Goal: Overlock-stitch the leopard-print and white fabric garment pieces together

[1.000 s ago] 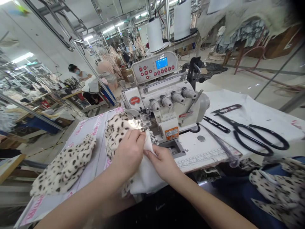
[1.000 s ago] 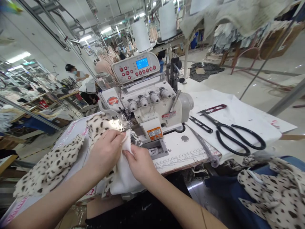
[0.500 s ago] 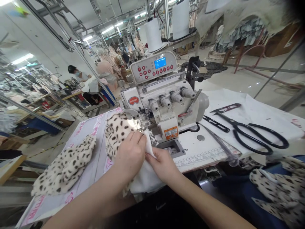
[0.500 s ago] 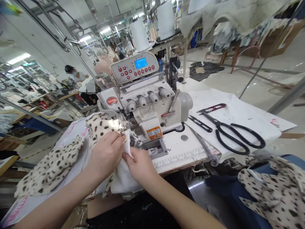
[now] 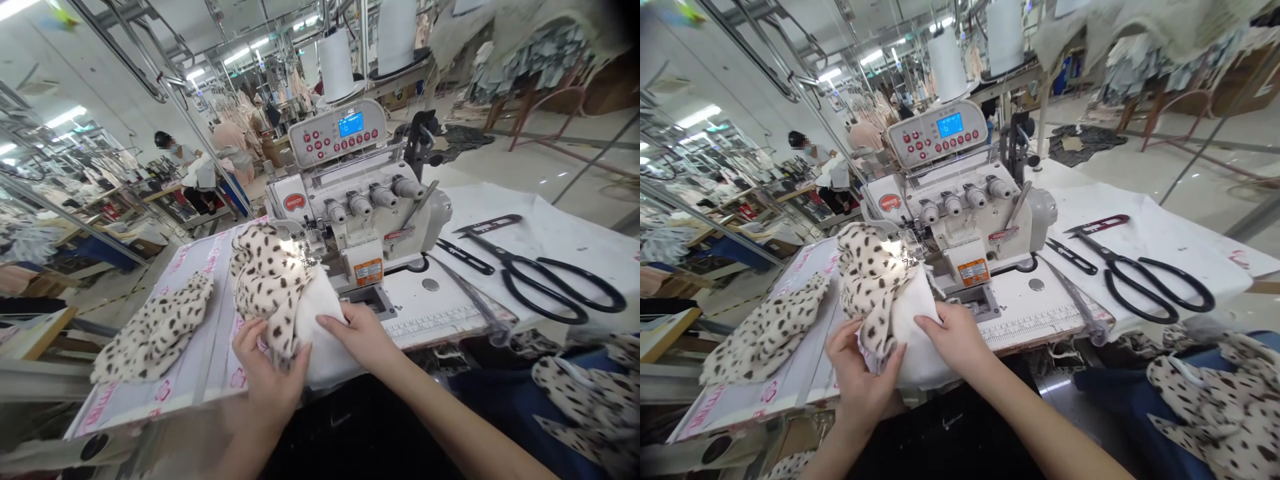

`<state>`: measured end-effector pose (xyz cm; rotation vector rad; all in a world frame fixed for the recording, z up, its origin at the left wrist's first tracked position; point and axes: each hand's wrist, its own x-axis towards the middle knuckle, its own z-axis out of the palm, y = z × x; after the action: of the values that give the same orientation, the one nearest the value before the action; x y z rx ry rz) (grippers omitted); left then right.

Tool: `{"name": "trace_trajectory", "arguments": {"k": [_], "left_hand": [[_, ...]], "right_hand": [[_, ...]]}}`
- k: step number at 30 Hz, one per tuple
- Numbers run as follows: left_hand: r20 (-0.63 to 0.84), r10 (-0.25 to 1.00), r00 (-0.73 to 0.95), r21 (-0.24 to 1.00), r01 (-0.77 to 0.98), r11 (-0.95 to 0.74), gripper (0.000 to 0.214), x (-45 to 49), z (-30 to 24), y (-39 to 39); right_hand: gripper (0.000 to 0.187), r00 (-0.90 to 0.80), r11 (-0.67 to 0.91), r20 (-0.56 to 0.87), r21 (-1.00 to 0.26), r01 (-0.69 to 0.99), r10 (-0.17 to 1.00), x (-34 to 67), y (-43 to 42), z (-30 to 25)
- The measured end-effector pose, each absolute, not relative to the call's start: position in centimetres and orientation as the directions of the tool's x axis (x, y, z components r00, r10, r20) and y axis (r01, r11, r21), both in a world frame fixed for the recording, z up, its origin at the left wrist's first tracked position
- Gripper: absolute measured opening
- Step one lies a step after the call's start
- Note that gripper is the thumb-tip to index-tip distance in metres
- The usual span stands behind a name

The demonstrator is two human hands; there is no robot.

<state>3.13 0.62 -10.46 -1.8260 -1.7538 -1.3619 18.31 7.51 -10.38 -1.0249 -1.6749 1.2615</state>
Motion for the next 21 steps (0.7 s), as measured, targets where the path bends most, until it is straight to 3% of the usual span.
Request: {"name": "trace_trajectory", "arguments": {"k": [4, 7, 9, 11, 15, 17, 21], "left_hand": [[0.582, 0.794, -0.175, 0.467, 0.872, -0.150, 0.028, 1.4, -12.4, -0.2], [0.555, 0.807, -0.203, 0.469, 0.877, -0.102, 0.029, 0.1, -10.6, -1.2], [0.614, 0.769, -0.176, 0.383, 0.919, -0.095, 0.030, -0.4, -8.4, -2.0], [0.643, 0.766, 0.010, 0.225, 0.953, -0.201, 0.030, -0.4, -5.9, -2.8], [0.323, 0.833, 0.449, -0.059, 0.888, -0.456, 0.033, -0.3, -2.7, -4.3], [0.220, 0.861, 0.459, -0.128, 0.888, -0.441, 0.032, -0.6, -2.3, -5.1], [0.251, 0.904, 0.346, -0.129, 0.938, -0.323, 0.023, -1.6, -1.6, -7.2]], "right_hand": [[0.018, -0.435, 0.111, 0.083, -0.993, 0.040, 0.896, 18.4, 6.8, -10.9], [0.020, -0.462, 0.056, 0.059, -0.998, -0.019, 0.885, 18.2, 6.3, -11.3], [0.022, -0.481, 0.005, 0.032, -0.998, -0.057, 0.876, 17.6, 5.8, -11.4], [0.024, -0.504, -0.073, -0.021, -0.994, -0.084, 0.863, 16.5, 5.1, -11.4], [0.021, -0.600, -0.134, 0.037, -0.962, -0.239, 0.799, 14.4, 3.4, -11.9], [0.021, -0.606, -0.155, 0.056, -0.944, -0.290, 0.794, 14.3, 2.7, -12.3], [0.023, -0.578, -0.214, -0.079, -0.962, -0.170, 0.812, 16.5, 1.2, -13.0]]}}
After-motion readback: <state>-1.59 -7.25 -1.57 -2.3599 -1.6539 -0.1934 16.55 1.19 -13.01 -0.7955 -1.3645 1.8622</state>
